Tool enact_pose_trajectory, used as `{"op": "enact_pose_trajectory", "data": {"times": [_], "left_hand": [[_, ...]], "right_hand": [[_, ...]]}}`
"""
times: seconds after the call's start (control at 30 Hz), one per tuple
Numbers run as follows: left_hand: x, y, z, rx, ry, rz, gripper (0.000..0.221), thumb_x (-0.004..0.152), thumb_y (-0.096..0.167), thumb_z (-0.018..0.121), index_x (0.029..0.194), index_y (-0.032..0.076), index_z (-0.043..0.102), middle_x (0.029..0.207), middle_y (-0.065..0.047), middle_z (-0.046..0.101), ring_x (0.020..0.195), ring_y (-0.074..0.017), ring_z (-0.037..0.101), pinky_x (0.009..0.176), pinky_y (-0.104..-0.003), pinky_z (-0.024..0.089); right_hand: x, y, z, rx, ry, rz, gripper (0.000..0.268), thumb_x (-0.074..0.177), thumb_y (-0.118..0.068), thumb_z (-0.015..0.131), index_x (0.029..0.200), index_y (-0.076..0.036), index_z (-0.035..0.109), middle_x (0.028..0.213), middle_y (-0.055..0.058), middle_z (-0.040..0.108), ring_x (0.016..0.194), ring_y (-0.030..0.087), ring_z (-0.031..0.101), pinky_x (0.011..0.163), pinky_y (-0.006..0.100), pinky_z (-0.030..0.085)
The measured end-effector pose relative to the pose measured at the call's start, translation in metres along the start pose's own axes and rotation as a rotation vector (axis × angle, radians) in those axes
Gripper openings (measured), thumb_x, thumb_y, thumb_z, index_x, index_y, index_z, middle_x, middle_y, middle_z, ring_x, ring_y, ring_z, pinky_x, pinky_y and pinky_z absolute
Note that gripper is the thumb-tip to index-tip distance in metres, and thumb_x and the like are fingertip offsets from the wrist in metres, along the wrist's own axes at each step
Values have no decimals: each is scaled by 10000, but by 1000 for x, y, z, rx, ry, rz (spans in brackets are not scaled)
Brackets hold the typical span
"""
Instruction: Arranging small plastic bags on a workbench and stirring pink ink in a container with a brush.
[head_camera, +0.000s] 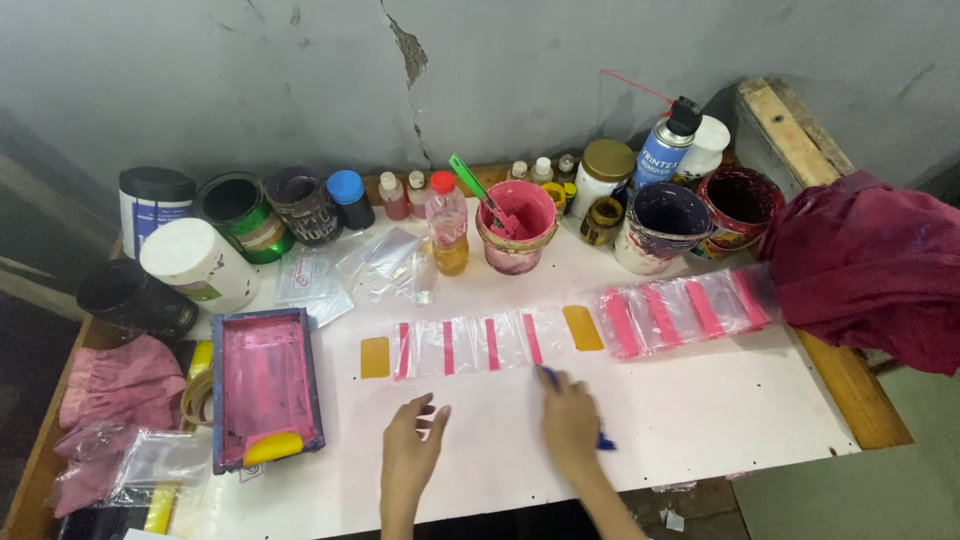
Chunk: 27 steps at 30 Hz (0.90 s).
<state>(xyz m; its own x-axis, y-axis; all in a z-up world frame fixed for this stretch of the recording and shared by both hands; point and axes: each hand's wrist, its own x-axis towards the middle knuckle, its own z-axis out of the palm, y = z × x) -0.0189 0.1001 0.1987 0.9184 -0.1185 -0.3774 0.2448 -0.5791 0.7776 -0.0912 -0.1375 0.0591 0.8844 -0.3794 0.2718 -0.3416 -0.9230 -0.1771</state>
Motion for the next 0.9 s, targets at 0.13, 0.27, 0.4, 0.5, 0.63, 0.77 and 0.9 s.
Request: {"op": "enact_pose_trajectory", "data": {"times": [0.13, 0.27, 0.4, 0.5, 0.63, 0.77, 0.9], "left_hand": [[0, -2, -6, 24, 5, -30, 555, 919, 446, 617, 1379, 136, 636, 1223, -30, 725, 995, -172, 701, 938, -319, 563], [8, -9, 12, 10, -16, 42, 490, 951, 397, 595, 1353, 123, 653, 1200, -42, 738, 976, -175, 712, 903, -318, 580], [33, -41, 59, 19, -75, 190, 438, 971, 377, 581, 1291, 98, 685, 1202, -71, 753, 915, -183, 741, 825, -313, 608], [22, -18, 70, 5, -175, 136, 421, 981, 324, 559, 1333, 119, 666, 1243, -56, 725, 1023, -186, 718, 925, -297, 587], [41, -35, 61, -4, -24, 212, 374, 983, 302, 577, 1283, 109, 690, 1181, -60, 738, 918, -183, 738, 843, -320, 599], [73, -40, 13, 122, 318, 151, 351, 1000, 223, 563, 1288, 47, 658, 1148, -115, 697, 1048, -278, 669, 947, -398, 537], [137, -37, -15, 199, 363, 83, 359, 1016, 260, 580, 1241, -3, 676, 1118, -217, 659, 1012, -396, 674, 860, -466, 559]], "right_hand": [[-5, 55, -3, -54, 4, 134, 559, 881, -120, 545, 1421, -258, 592, 1155, 65, 625, 830, 350, 578, 655, 513, 526], [-5, 53, 4, -147, 68, 243, 514, 908, -131, 570, 1415, -217, 580, 1129, 65, 631, 862, 315, 572, 670, 457, 522], [-23, -15, 26, 187, -256, 294, 464, 1074, -400, 227, 1473, -332, 454, 916, 187, 624, 793, 421, 629, 739, 623, 507], [-43, -45, -22, 257, -6, -457, 494, 915, -148, 627, 1405, -114, 582, 1290, 113, 574, 840, 334, 543, 643, 451, 475], [-30, 8, -22, 191, -108, -315, 583, 878, -85, 534, 1436, -255, 556, 1350, 33, 613, 866, 340, 622, 753, 477, 506], [-21, 39, -34, 118, -219, -40, 583, 931, -175, 506, 1492, -336, 489, 1302, 27, 599, 915, 300, 596, 770, 454, 526], [-25, -11, -56, 379, -405, -413, 483, 1006, -313, 488, 1484, -371, 528, 1355, 44, 600, 1037, 346, 560, 872, 511, 424]]}}
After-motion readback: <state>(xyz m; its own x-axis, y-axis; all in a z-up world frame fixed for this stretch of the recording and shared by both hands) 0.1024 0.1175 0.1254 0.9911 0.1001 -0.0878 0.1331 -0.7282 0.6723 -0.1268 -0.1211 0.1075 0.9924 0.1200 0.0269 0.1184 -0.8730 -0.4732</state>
